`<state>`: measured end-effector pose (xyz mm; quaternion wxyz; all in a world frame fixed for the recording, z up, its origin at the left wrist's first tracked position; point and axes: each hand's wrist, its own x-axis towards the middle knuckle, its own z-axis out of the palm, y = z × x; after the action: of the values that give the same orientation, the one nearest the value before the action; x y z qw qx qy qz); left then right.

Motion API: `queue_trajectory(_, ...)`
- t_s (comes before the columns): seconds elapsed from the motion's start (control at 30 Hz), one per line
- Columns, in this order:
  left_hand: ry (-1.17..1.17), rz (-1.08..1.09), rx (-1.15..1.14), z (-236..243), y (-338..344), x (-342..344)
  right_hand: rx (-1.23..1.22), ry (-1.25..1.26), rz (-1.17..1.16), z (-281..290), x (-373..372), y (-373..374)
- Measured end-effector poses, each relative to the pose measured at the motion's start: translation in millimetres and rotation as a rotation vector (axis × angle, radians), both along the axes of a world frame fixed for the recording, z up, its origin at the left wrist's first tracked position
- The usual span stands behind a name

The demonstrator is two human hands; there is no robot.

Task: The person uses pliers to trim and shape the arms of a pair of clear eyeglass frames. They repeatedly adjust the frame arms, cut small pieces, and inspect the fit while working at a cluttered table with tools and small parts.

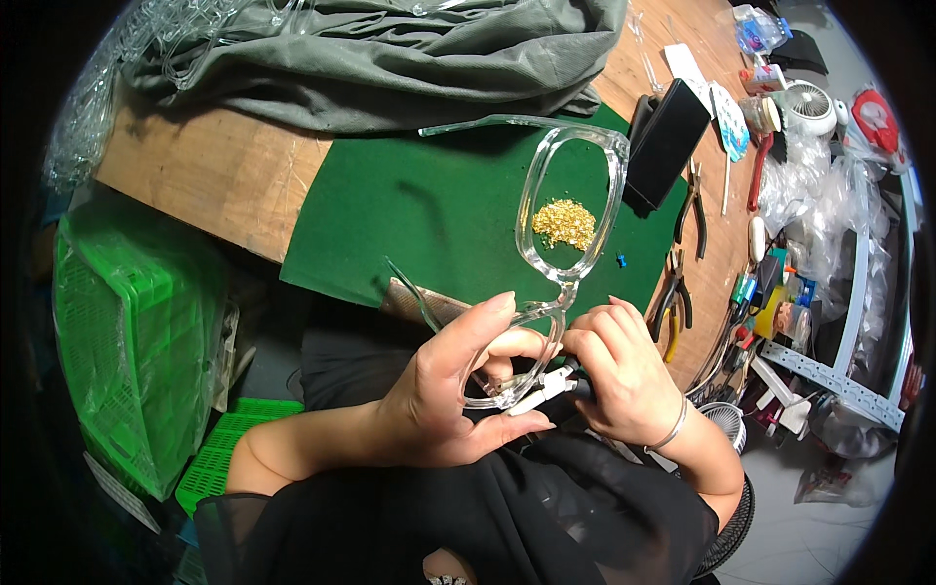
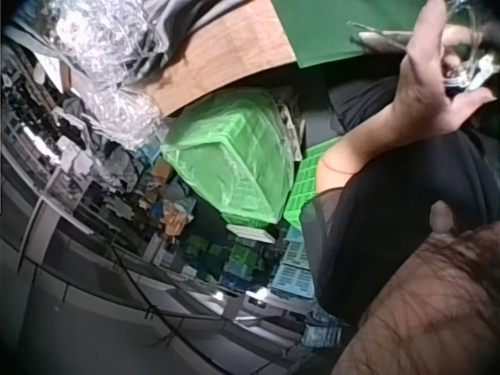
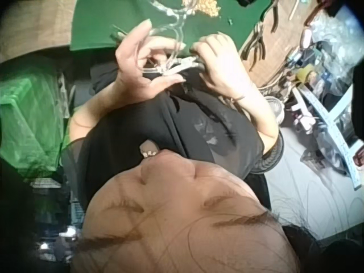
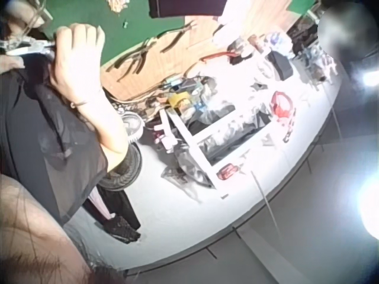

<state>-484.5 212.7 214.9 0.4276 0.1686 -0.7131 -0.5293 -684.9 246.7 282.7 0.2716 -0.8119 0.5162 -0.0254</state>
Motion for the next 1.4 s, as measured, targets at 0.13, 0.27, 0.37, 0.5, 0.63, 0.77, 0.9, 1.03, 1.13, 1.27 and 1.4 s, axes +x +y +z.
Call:
queue_trajectory(0.13, 0.001, 0.001, -0.012, -1, 1, 1, -0.047, 0.013, -0.007, -3, 1, 1)
queue_trajectory(0.27, -0.023, 0.027, -0.01, -3, 7, 2, -0.154, 0.044, -0.024, -11, 2, 5)
queue_trajectory(0.37, -0.061, 0.048, -0.074, 2, 6, 3, -0.213, 0.077, -0.025, -11, 5, 4)
queue_trajectory(0.5, -0.083, 0.044, -0.114, 4, 5, 4, -0.26, 0.096, -0.052, -14, 8, 6)
queue_trajectory(0.63, -0.124, 0.003, -0.068, 3, 9, 5, -0.238, 0.096, -0.067, -20, 7, 12)
queue_trajectory(0.77, -0.086, 0.009, 0.005, 6, 3, 2, -0.101, 0.009, -0.069, -17, 5, 7)
queue_trajectory(0.9, 0.15, 0.004, 0.252, -4, 9, -4, 0.265, -0.305, -0.155, -18, 0, 9)
queue_trajectory(1.03, 0.062, 0.015, 0.268, 2, 7, -4, 0.577, -0.426, -0.227, -12, -1, 10)
queue_trajectory(1.13, 0.063, 0.009, 0.298, 3, 8, -4, 0.616, -0.415, -0.234, -12, -2, 11)
queue_trajectory(1.27, 0.062, 0.005, 0.338, 2, 8, -5, 0.586, -0.418, -0.226, -15, -3, 13)
queue_trajectory(1.4, 0.074, 0.004, 0.376, 1, 7, -7, 0.34, -0.237, -0.189, -16, 0, 13)
